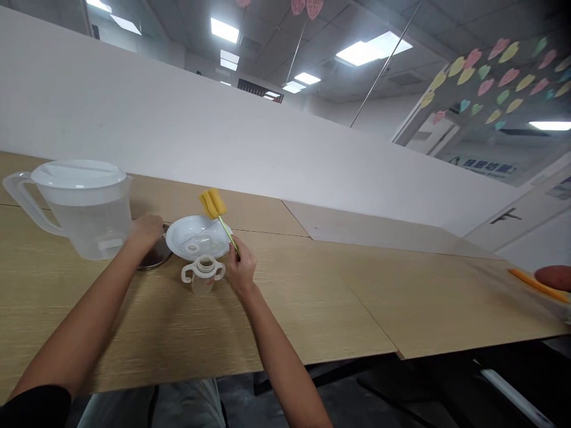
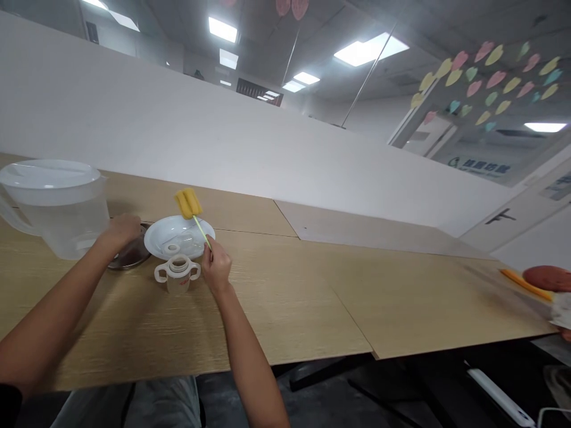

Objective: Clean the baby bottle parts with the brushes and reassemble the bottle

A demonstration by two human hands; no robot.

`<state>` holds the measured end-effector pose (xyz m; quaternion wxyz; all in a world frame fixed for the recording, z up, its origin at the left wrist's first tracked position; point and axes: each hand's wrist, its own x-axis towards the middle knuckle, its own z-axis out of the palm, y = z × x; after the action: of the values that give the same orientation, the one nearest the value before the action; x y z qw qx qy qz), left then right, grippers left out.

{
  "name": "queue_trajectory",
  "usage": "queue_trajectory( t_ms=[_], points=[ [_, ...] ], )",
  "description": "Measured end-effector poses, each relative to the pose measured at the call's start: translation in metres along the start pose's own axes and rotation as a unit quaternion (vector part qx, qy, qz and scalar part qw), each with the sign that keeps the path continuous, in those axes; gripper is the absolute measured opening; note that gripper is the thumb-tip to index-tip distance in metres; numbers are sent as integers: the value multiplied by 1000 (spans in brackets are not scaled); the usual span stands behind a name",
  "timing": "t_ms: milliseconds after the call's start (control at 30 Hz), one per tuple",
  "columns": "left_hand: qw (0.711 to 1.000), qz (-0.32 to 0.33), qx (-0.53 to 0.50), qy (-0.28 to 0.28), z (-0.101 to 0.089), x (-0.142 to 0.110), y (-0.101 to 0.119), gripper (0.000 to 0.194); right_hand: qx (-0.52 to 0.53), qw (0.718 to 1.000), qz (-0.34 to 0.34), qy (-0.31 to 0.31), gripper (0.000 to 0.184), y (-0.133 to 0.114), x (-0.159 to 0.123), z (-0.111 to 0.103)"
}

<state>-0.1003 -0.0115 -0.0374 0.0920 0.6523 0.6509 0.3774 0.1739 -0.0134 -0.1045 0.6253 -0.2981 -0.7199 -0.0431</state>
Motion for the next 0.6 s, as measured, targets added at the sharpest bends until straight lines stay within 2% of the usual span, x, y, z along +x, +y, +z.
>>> queue_trajectory(
  t_ms=[100, 233, 367, 467, 600],
  points=[
    [994, -30, 107, -22, 7, 2, 23, 18, 7, 1000, 13, 2, 27, 1, -1, 1],
    [983, 23, 163, -77, 37, 2, 56, 36, 19, 999, 27, -3, 28, 1, -1, 1],
    [968, 40, 202, -142, 62, -3, 63, 44, 20, 999, 38, -12, 29, 3, -2, 2],
    [965, 38, 203, -160, 65, -4, 59, 41, 22, 999, 41, -14, 29, 3, -3, 2],
    [969, 42, 187, -153, 49, -1, 59, 46, 31, 997, 66, -9, 30, 2, -2, 1]
  ],
)
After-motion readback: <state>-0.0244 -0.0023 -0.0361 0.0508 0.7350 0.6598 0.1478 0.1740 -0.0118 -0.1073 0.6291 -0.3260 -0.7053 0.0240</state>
